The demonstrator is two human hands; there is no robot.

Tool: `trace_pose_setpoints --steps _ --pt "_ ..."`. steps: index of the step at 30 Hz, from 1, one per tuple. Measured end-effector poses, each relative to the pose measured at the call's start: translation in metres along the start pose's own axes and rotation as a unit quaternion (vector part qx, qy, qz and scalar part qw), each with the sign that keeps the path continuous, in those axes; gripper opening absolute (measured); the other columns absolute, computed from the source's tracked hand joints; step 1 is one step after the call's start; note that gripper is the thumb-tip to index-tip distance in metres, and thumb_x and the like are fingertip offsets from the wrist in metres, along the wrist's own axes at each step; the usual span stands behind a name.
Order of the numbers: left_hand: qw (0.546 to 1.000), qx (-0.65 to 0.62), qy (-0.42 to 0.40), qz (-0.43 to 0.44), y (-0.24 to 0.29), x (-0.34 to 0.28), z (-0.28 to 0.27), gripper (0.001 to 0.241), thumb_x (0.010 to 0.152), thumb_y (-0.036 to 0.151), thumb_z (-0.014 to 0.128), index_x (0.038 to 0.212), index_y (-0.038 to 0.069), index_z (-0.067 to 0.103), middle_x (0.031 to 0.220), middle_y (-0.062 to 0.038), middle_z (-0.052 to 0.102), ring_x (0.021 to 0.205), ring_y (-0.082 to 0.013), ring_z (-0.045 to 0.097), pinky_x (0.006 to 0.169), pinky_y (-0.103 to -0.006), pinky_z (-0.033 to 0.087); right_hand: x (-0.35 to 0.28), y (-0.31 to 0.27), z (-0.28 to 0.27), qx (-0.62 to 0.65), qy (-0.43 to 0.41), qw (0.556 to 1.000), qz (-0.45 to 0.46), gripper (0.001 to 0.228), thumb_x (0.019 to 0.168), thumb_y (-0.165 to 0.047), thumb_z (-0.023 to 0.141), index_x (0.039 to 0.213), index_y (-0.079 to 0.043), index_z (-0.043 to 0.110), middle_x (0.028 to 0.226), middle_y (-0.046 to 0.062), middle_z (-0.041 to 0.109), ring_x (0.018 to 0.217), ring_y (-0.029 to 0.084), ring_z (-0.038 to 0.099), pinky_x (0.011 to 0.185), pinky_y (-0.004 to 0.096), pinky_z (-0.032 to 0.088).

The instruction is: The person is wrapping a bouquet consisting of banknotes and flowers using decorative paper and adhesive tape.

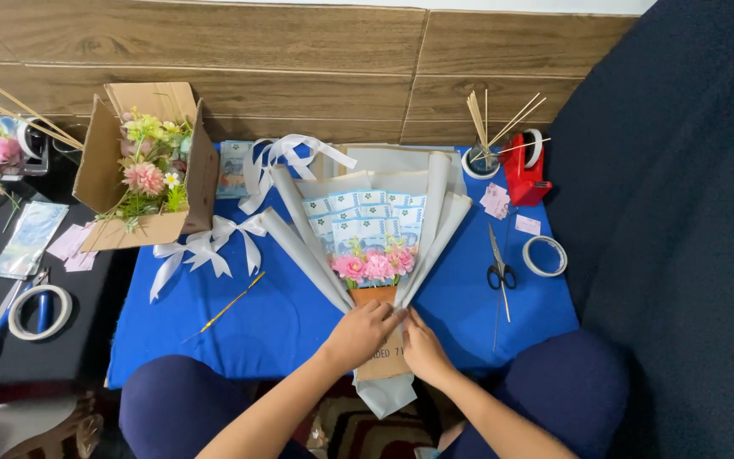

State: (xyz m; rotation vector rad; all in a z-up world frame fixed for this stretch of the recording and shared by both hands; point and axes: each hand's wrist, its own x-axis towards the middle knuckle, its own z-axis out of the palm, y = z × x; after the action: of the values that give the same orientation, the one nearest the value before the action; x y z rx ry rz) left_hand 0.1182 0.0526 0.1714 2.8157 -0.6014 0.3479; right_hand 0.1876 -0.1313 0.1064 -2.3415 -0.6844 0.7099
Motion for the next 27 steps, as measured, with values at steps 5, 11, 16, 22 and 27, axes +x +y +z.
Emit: trace_pose_setpoints --steps 5,11,16,22,27 --pt "0.997 0.068 -0.044 0.013 -0.004 -0.005 0.014 0.045 0.088 0.018 0.074 0.13 0.014 0.061 0.109 -0.009 0.061 0.097 -0.0234 0.058 0.089 -0.0359 0.052 0.01 0.008 -0.019 0.24 0.069 0.968 0.022 0.045 0.098 0.009 0.046 0.137 -0.004 0.066 0.148 0.019 0.058 0.134 0.038 0.057 0.106 0.042 0.054" --pt "0.994 0.096 -0.05 0.03 0.002 0.0 -0.006 0.041 0.091 0.019 0.07 0.13 0.02 0.058 0.106 -0.008 0.06 0.093 -0.023 0.06 0.088 -0.0368 0.053 0.023 0.028 -0.003 0.163 0.171 0.972 0.006 0.027 0.088 0.0 0.072 0.111 -0.011 0.081 0.101 0.009 0.077 0.091 0.026 0.076 0.078 0.033 0.062" --pt "0.995 0.09 -0.031 0.032 -0.009 -0.007 0.024 0.036 0.093 0.018 0.066 0.129 0.018 0.061 0.104 -0.006 0.057 0.094 -0.0222 0.059 0.087 -0.0351 0.052 0.031 0.032 -0.004 0.174 0.18 0.968 -0.014 0.031 0.09 0.006 0.062 0.108 -0.01 0.081 0.093 0.009 0.078 0.076 0.021 0.078 0.07 0.03 0.064" --pt "0.997 0.077 0.017 0.025 -0.008 -0.01 0.03 0.028 0.097 0.019 0.059 0.124 0.016 0.065 0.108 -0.005 0.055 0.094 -0.0215 0.057 0.085 -0.0342 0.05 0.03 0.028 -0.009 0.177 0.157 0.971 0.017 0.028 0.09 0.001 0.065 0.112 -0.009 0.08 0.095 0.011 0.077 0.078 0.023 0.078 0.07 0.031 0.064" --pt "0.997 0.04 0.031 0.051 -0.005 -0.002 0.007 0.035 0.097 0.009 0.06 0.132 0.007 0.062 0.111 -0.01 0.056 0.09 -0.0278 0.056 0.07 -0.041 0.054 0.026 0.019 -0.036 0.086 0.075 0.992 0.047 0.03 0.097 -0.016 0.061 0.123 -0.015 0.076 0.111 0.002 0.071 0.106 0.021 0.07 0.094 0.033 0.052"
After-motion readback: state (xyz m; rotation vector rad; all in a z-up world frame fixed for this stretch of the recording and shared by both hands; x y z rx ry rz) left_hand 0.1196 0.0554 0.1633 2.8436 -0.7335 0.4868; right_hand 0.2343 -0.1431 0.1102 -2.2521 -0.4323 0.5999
